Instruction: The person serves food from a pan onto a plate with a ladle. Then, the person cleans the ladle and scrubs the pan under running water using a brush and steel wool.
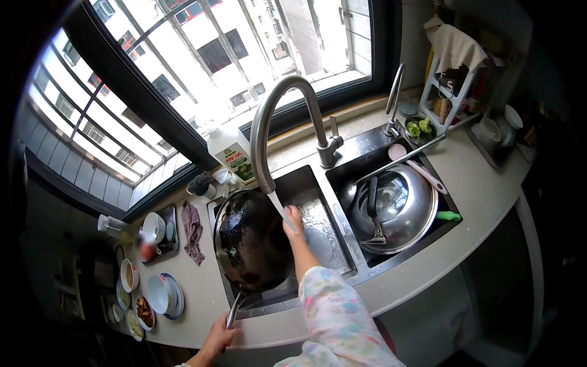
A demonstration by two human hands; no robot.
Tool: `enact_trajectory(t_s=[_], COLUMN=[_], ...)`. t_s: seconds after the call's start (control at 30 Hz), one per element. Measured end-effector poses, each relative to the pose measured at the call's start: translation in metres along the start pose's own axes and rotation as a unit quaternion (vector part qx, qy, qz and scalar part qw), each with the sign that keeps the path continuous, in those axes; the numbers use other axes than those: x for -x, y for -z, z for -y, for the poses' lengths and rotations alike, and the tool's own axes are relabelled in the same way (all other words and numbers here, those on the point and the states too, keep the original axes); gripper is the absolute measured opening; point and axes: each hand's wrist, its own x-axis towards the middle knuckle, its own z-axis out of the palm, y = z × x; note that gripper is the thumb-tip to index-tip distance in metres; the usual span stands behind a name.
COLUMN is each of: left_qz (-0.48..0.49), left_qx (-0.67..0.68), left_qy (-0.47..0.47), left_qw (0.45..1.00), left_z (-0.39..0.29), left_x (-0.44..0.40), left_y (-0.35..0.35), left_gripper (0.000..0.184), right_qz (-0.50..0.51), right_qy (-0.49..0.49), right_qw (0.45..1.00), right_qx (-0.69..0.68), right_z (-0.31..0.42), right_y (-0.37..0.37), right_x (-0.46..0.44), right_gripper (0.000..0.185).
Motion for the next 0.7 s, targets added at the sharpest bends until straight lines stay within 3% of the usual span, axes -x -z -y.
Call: enact_trajectory(t_s=[0.07,0.17,0.23,0.33,0.37,0.5,0.6,0.7], left_qz=[0.005,-0.002,-0.025,-0.08,-0.081,-0.084,-0.095,-0.11], left_qx=[-0.002,-0.017,-0.052,-0.14,-0.148,-0.18,-0.198,-0.199], left_qy=[-0.011,-0.016,-0.032,-0.132,-0.12,-0.101,-0.105,-0.115], left_qw=[1.0,1.0,0.998,0.978,0.978,0.975,0.97,0.967], left_z=[-0.001,0.01,0.02,0.025,0.023,0.006,-0.004,-0.006], left_x=[-0.004,-0.004,-0.012,-0.013,-0.013,-0.013,-0.015,-0.02], left_y=[0.002,0.0,-0.003,-0.006,-0.005,-0.002,0.001,0.005], left_gripper=[0.029,0.028,0.027,0.026,0.025,0.021,0.017,0.016], right_qz=[0.068,0.028,0.058,0.086,0.093,0.04,0.058,0.059], right_qy=[-0.082,-0.136,-0.092,-0.037,-0.018,0.206,0.309,0.341], right_qw=[0.993,0.97,0.978,0.989,0.992,0.978,0.949,0.936], right_qx=[0.04,-0.198,-0.181,-0.113,-0.083,-0.009,-0.006,0.062], right_z=[-0.02,-0.041,-0.005,0.043,0.053,0.086,0.126,0.134], right_y=[0.024,0.014,0.022,0.045,0.052,0.076,0.081,0.08], right_x=[0.013,-0.002,-0.016,-0.023,-0.022,-0.001,0.03,0.086], right_gripper=[0.032,0.029,0.027,0.022,0.021,0.017,0.018,0.031])
